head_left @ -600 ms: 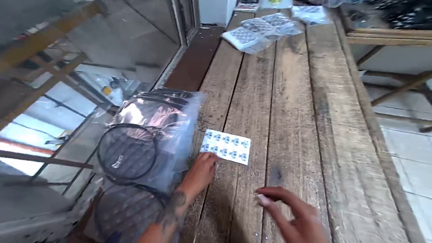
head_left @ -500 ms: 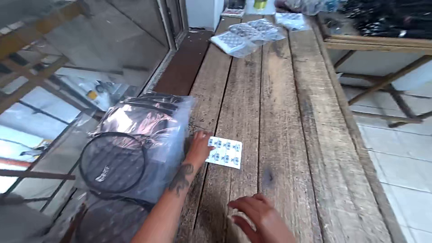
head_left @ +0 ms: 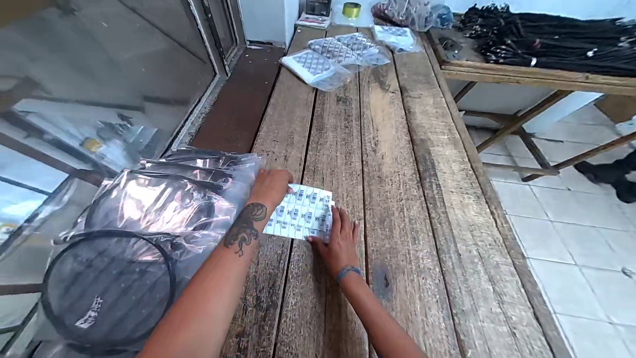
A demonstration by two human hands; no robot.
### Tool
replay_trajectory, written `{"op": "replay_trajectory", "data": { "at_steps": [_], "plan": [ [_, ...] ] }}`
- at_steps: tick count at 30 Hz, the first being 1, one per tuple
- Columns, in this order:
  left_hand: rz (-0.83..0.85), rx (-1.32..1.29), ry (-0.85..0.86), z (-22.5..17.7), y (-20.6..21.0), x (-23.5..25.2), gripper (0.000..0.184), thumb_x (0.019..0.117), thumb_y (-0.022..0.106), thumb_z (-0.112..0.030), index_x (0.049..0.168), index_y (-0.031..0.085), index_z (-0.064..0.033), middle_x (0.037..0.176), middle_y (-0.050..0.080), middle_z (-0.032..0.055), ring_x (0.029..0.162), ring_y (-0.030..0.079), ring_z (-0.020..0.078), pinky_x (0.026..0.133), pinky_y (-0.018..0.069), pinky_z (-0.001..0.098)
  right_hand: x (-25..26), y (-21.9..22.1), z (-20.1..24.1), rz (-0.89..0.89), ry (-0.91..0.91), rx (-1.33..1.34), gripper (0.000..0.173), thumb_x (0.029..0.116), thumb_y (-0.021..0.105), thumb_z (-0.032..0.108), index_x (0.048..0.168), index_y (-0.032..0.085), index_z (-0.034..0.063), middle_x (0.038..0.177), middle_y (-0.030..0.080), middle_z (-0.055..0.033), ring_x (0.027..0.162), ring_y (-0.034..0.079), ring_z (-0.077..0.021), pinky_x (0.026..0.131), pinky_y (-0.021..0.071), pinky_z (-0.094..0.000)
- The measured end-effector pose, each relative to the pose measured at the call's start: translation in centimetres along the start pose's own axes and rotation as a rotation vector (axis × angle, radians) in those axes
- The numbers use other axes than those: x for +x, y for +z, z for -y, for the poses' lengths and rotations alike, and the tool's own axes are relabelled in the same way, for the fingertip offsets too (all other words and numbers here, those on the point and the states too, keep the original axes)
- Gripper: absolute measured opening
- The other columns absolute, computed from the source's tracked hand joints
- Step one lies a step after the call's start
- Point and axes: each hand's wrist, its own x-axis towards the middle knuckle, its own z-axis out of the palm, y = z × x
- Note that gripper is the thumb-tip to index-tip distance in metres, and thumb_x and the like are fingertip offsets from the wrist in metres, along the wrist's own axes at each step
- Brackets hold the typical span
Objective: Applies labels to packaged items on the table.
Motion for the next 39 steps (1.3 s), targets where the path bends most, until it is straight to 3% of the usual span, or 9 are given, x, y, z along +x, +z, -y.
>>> {"op": "replay_trajectory", "data": {
  "at_steps": [4, 9, 14, 16, 19, 23, 28, 33, 39],
  "plan": [
    [-0.314, -0.056, 0.261, 0.9, -3.3, -3.0, 0.011, 0.0974, 0.068, -0.012, 0.098, 0.077, -0.0061, 0.095, 0.075, 0.0144, 0.099, 0.07, 0.0346, 0.1, 0.0481, 0.0579, -1.1, -3.2, 0.1, -0.08, -0.024, 0.416, 0.1, 0.0792, 0.085, 0.037, 0.155, 0.033, -0.0036, 0.154, 0.043, -0.0271, 0.139, 0.047, -0.0413, 0.112, 0.0422, -0.0589],
    [-0.247, -0.25, 0.628, -2.4, -2.4, -13.2, 0.014, 0.0977, 0.065, -0.026, 0.094, 0.078, -0.0201, 0.088, 0.073, -0.0086, 0.088, 0.068, 0.0086, 0.089, 0.0534, 0.0398, -4.9, -10.2, -1.7, 0.423, 0.04, 1.102, 0.099, 0.0772, 0.088, 0.018, 0.158, 0.03, 0.0108, 0.137, 0.065, -0.0108, 0.12, 0.066, -0.0228, 0.102, 0.0565, -0.0396],
    [-0.243, -0.644, 0.398, -3.3, 0.1, -20.1, 0.029, 0.0975, 0.068, -0.03, 0.124, 0.074, -0.0191, 0.1, 0.074, -0.0102, 0.087, 0.068, -0.0021, 0.079, 0.0588, 0.0184, -12.2, -11.2, -2.6, 0.505, 0.214, 1.331, 0.042, 0.0831, 0.081, 0.006, 0.121, 0.064, 0.0003, 0.106, 0.077, -0.0099, 0.092, 0.075, -0.0189, 0.083, 0.0634, -0.0371],
    [-0.324, -0.921, 0.183, -3.3, 2.1, -23.0, 0.055, 0.0925, 0.074, -0.029, 0.144, 0.058, -0.0178, 0.087, 0.069, -0.0064, 0.07, 0.063, 0.0026, 0.063, 0.0549, 0.0194, -14.5, -11.9, -2.0, 0.348, 0.316, 1.329, 0.028, 0.0842, 0.078, 0.0, 0.11, 0.068, -0.0023, 0.097, 0.077, -0.0117, 0.083, 0.076, -0.0197, 0.076, 0.0647, -0.037],
    [-0.306, -1.3, 0.082, -3.4, 5.7, -27.5, 0.081, 0.0882, 0.079, -0.022, 0.152, 0.029, -0.0261, 0.112, 0.071, 0.0012, 0.088, 0.073, 0.0143, 0.075, 0.0636, 0.0292, -16.6, -13.8, -1.3, 0.21, 0.359, 1.233, 0.024, 0.083, 0.075, -0.006, 0.106, 0.068, -0.0036, 0.092, 0.077, -0.0115, 0.079, 0.076, -0.0197, 0.074, 0.0658, -0.0354],
    [-0.343, -1.305, -0.012, -6.1, 7.0, -31.1, 0.036, 0.0855, 0.078, -0.001, 0.12, 0.071, -0.0084, 0.111, 0.074, 0.0061, 0.088, 0.074, 0.0168, 0.08, 0.0651, 0.0316, -18.8, -15.5, -1.7, 0.289, 0.29, 1.264, 0.03, 0.0852, 0.076, -0.002, 0.113, 0.065, -0.002, 0.097, 0.077, -0.0112, 0.086, 0.076, -0.0188, 0.081, 0.0641, -0.034],
    [-0.431, -1.124, -0.079, -7.3, 6.5, -33.5, 0.039, 0.0862, 0.076, -0.002, 0.124, 0.074, -0.0101, 0.109, 0.076, 0.005, 0.092, 0.074, 0.0149, 0.084, 0.0627, 0.028, -20.3, -17.3, -1.0, 0.16, 0.185, 1.198, 0.029, 0.0829, 0.076, -0.004, 0.109, 0.065, 0.0001, 0.085, 0.077, -0.0085, 0.075, 0.075, -0.0166, 0.072, 0.0643, -0.0315],
    [-0.695, -0.809, -0.073, -8.3, 8.1, -34.8, 0.013, 0.0845, 0.08, -0.037, 0.089, 0.076, -0.0251, 0.098, 0.061, -0.0076, 0.092, 0.061, 0.0032, 0.079, 0.054, 0.0175, -21.0, -19.2, -1.7, 0.062, -0.115, 0.871, 0.08, 0.0819, 0.083, 0.02, 0.147, 0.04, 0.0049, 0.087, 0.073, 0.001, 0.08, 0.072, -0.0102, 0.08, 0.0615, -0.0272],
    [-0.582, -1.037, -0.015, -9.9, 7.2, -36.0, 0.012, 0.0959, 0.067, -0.016, 0.107, 0.067, -0.0111, 0.09, 0.073, -0.0025, 0.083, 0.071, 0.0075, 0.077, 0.0607, 0.0224, -21.1, -17.9, -2.6, 0.114, -0.21, 0.759, 0.02, 0.1006, 0.062, 0.03, 0.093, 0.069, 0.0125, 0.087, 0.064, 0.0041, 0.079, 0.061, -0.0033, 0.073, 0.053, -0.0198]
  ]
}}
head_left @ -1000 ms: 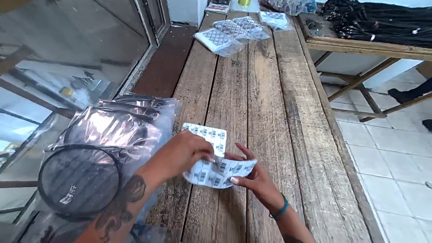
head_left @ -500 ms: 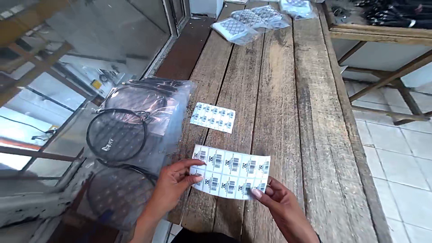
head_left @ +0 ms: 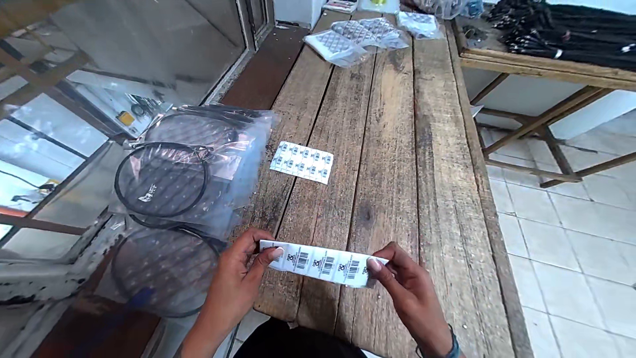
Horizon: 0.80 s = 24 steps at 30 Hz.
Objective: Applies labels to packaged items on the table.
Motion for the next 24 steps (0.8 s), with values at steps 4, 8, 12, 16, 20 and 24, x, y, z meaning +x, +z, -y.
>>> {"op": "replay_trajectory", "data": {
  "at_steps": [4, 8, 12, 16, 20, 24],
  "plan": [
    [-0.014, -0.041, -0.064, -0.4, 0.1, -0.4, 0.013, 0.0971, 0.064, -0.013, 0.109, 0.065, -0.0096, 0.089, 0.074, -0.0007, 0.081, 0.072, 0.0085, 0.075, 0.0613, 0.0228, -0.6, 0.4, -0.1, 0.031, 0.011, 0.062, 0.029, 0.104, 0.058, 0.033, 0.093, 0.074, 0.0112, 0.09, 0.066, 0.0035, 0.085, 0.063, -0.0039, 0.077, 0.0548, -0.0213],
    [0.0, -0.036, -0.083, -0.7, 0.0, -0.5, 0.016, 0.0981, 0.062, -0.013, 0.113, 0.064, -0.0098, 0.093, 0.073, 0.0007, 0.083, 0.072, 0.0103, 0.075, 0.062, 0.0239, -1.5, 0.4, 1.3, 0.113, 0.149, 0.282, 0.021, 0.0918, 0.075, 0.017, 0.108, 0.066, 0.0071, 0.095, 0.075, -0.0019, 0.083, 0.073, -0.0106, 0.074, 0.0624, -0.0282],
    [0.007, -0.048, -0.133, -1.2, 0.0, -0.4, 0.01, 0.1012, 0.057, -0.015, 0.107, 0.065, -0.0111, 0.088, 0.072, -0.001, 0.078, 0.071, 0.0078, 0.071, 0.0607, 0.022, -1.7, 0.6, 2.0, 0.019, 0.159, 0.251, 0.008, 0.0919, 0.073, 0.013, 0.097, 0.069, 0.008, 0.084, 0.076, 0.001, 0.073, 0.073, -0.0076, 0.069, 0.0622, -0.0245],
    [-0.042, 0.082, -0.17, -1.0, -0.1, 0.4, 0.021, 0.1044, 0.055, -0.03, 0.1, 0.068, -0.0149, 0.077, 0.069, -0.0054, 0.068, 0.068, 0.0033, 0.061, 0.0575, 0.0196, -1.4, 0.5, 1.6, 0.056, 0.118, 0.159, 0.026, 0.1018, 0.062, 0.028, 0.082, 0.072, 0.0143, 0.074, 0.072, 0.0087, 0.066, 0.067, 0.002, 0.063, 0.0564, -0.0166],
    [-0.221, -0.104, -0.257, -0.2, 0.6, 1.2, 0.024, 0.1011, 0.061, -0.021, 0.08, 0.069, -0.0148, 0.065, 0.064, -0.0062, 0.058, 0.062, 0.002, 0.055, 0.0535, 0.0194, -1.2, 1.3, 1.3, -0.014, 0.063, 0.084, 0.026, 0.1017, 0.062, 0.027, 0.083, 0.074, 0.0131, 0.076, 0.073, 0.0094, 0.069, 0.067, 0.0037, 0.064, 0.0567, -0.0149],
    [-0.318, -0.607, -0.313, 0.5, 3.9, -0.5, 0.04, 0.0981, 0.062, -0.026, 0.13, 0.053, -0.0038, 0.113, 0.069, 0.0012, 0.105, 0.068, 0.0106, 0.094, 0.0586, 0.0351, -1.7, 3.5, 0.5, -0.195, -0.027, -0.026, 0.024, 0.1007, 0.063, 0.024, 0.087, 0.076, 0.0089, 0.082, 0.074, 0.0074, 0.075, 0.069, 0.0032, 0.069, 0.0592, -0.0156]
  ]
}}
